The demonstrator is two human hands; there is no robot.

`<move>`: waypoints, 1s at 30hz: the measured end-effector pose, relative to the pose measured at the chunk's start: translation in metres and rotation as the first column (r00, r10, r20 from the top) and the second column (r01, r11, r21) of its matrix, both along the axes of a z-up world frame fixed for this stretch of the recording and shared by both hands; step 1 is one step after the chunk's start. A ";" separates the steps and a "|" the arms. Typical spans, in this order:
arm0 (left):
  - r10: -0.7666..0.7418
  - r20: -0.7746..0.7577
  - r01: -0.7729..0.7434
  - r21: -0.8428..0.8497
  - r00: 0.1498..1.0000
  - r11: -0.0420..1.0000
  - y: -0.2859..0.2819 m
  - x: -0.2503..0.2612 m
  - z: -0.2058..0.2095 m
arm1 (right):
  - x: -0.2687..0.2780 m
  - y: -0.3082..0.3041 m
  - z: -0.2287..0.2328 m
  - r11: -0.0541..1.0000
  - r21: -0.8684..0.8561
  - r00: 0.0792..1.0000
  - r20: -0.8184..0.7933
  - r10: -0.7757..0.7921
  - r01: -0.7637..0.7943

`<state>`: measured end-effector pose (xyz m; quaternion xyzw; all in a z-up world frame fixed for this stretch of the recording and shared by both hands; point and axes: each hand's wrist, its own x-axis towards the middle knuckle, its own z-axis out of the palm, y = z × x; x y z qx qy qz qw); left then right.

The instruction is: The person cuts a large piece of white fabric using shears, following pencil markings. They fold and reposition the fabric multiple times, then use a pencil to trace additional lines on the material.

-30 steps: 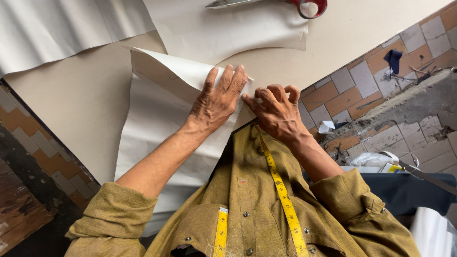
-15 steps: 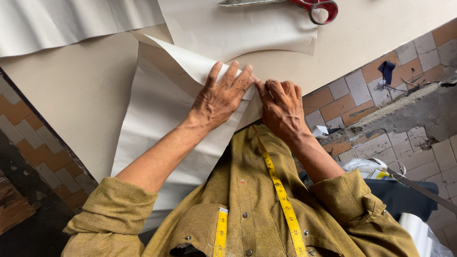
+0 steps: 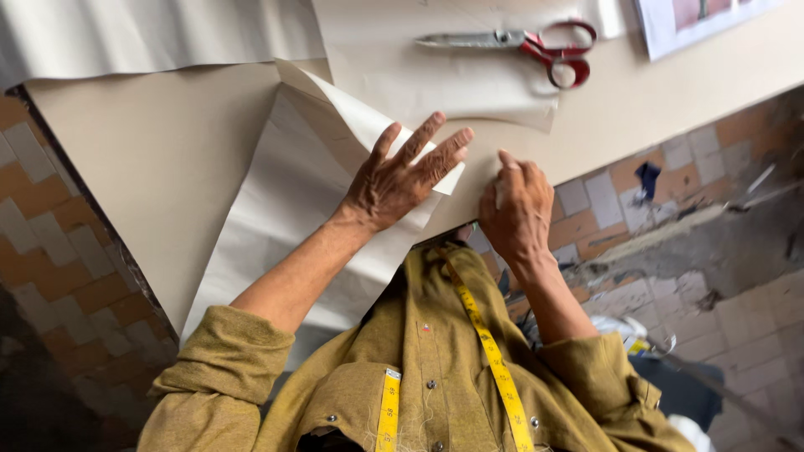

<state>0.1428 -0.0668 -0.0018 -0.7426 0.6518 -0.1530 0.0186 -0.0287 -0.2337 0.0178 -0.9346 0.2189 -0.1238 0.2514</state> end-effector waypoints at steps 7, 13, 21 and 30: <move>0.309 -0.054 -0.313 -0.221 0.950 0.924 0.015 -0.018 0.003 | -0.008 0.008 0.007 0.951 0.304 0.986 0.134 -0.096 0.051; 0.410 -0.509 -0.547 -0.150 0.757 0.824 0.037 -0.037 0.019 | -0.003 0.008 0.007 0.979 0.188 0.984 0.174 0.046 -0.079; 0.739 -0.468 -0.764 0.186 0.484 0.618 0.104 -0.055 0.047 | -0.011 0.007 -0.007 0.986 0.145 0.977 0.206 0.052 -0.083; 0.794 -0.387 -0.749 0.301 0.469 0.590 0.114 -0.056 0.036 | -0.016 0.014 -0.024 0.994 0.015 0.970 0.222 0.101 -0.107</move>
